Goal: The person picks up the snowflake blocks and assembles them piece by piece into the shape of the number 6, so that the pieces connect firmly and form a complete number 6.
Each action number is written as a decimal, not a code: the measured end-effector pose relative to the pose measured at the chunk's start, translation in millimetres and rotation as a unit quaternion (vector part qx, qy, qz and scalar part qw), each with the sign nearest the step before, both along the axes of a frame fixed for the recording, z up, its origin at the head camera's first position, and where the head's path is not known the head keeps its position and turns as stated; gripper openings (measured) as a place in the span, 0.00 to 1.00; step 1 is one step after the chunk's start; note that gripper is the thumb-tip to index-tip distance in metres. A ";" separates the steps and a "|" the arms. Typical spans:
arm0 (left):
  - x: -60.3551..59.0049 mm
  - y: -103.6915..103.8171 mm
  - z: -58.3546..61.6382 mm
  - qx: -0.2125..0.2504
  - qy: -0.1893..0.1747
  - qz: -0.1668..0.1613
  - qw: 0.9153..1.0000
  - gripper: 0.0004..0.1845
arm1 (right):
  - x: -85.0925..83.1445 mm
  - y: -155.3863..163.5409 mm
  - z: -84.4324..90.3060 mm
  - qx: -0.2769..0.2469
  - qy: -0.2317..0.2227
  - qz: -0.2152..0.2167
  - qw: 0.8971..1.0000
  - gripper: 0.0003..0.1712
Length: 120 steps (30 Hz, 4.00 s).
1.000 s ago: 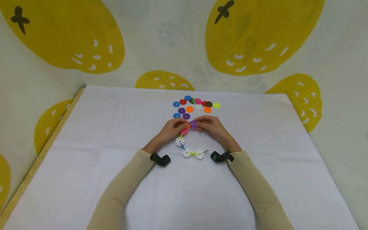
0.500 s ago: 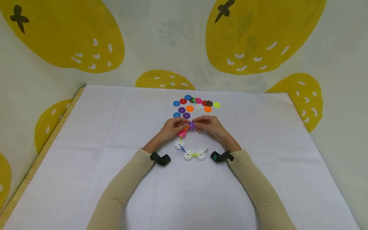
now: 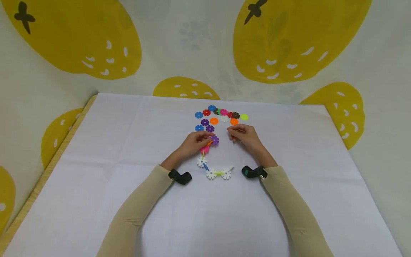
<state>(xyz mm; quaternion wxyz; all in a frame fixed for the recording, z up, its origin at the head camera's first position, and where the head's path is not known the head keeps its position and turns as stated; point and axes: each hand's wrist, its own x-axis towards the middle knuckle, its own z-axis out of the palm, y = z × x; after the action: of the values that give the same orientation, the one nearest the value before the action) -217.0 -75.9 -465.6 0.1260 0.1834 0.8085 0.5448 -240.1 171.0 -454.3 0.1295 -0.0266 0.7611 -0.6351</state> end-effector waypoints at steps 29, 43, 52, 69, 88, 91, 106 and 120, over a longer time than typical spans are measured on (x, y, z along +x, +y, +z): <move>0.8 -1.8 0.1 0.014 -0.004 -0.014 1.000 0.15 | -32.5 -0.2 -2.5 0.101 -0.012 -0.159 0.982 0.21; 0.8 -2.5 -2.6 0.011 -0.010 -0.015 1.000 0.14 | -31.4 0.7 -4.6 0.104 -0.015 -0.155 0.982 0.23; 0.3 -5.2 0.5 0.004 -0.006 -0.017 1.000 0.14 | -25.8 -3.3 -4.4 0.099 -0.019 -0.149 0.984 0.23; 0.4 -6.8 0.1 -0.006 -0.009 -0.007 1.000 0.15 | 0.7 -5.7 -6.1 0.017 -0.020 -0.026 0.999 0.18; -1.8 -3.2 -2.8 0.003 -0.008 -0.002 1.000 0.15 | 7.6 -3.0 -9.1 -0.026 0.012 0.117 0.993 0.09; -1.5 -3.2 -2.2 0.002 -0.007 -0.005 1.000 0.15 | 7.1 -2.9 -10.8 -0.027 0.019 0.123 0.992 0.08; -1.6 -5.5 -1.1 0.014 -0.022 -0.013 1.000 0.14 | 7.6 -7.0 -10.2 0.004 0.023 0.115 0.993 0.09; -1.8 -2.8 -1.8 0.007 -0.031 -0.015 0.999 0.13 | 11.3 -12.8 -6.5 -0.009 0.062 0.126 0.990 0.10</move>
<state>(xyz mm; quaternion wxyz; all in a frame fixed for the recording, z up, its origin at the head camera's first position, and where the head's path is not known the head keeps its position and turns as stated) -218.8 -78.7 -467.4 0.1580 0.1798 0.7976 0.5536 -228.8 158.2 -460.8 0.1606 -0.1632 0.7527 -0.6173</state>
